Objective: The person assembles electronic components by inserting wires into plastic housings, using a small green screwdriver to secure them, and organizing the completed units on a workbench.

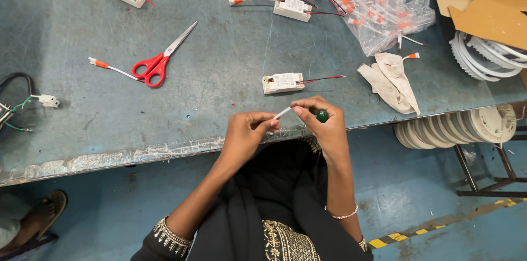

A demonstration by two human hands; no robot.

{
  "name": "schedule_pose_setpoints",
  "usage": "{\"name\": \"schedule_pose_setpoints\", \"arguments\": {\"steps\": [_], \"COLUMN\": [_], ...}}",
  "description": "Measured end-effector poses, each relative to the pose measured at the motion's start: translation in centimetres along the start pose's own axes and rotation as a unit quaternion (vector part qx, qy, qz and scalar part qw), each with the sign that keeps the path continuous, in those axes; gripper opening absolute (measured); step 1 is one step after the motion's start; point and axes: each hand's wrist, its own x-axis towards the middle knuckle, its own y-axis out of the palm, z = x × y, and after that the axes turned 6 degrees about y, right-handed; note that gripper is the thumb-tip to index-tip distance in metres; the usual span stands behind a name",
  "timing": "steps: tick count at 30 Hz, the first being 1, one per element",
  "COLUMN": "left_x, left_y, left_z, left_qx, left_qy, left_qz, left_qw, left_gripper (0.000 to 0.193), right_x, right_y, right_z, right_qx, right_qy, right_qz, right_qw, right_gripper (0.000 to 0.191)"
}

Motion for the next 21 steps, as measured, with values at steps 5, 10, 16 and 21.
{"name": "schedule_pose_setpoints", "arguments": {"steps": [5,10,16,21], "left_x": [-0.2,0.5,1.1,1.2], "left_y": [0.6,1.5,2.3,2.9], "left_z": [-0.3,-0.2,1.3,3.0], "left_qx": [-0.039,-0.12,-0.282,-0.379], "left_qy": [0.012,0.037,0.027,-0.004], "left_qz": [0.011,-0.004,-0.016,-0.07], "left_qw": [0.999,0.992,0.959,0.923], "left_gripper": [0.022,0.018,0.018,0.017], "right_x": [0.1,0.0,0.1,0.3], "right_y": [-0.1,0.5,2.7,4.6], "right_z": [-1.0,-1.9,-3.2,-4.5], "right_qx": [0.01,0.054,0.234,0.276], "right_qy": [-0.03,-0.03,0.019,0.013], "right_qz": [0.016,0.017,-0.019,-0.029], "right_qw": [0.999,0.998,0.972,0.961], "right_gripper": [0.008,0.008,0.007,0.01]}}
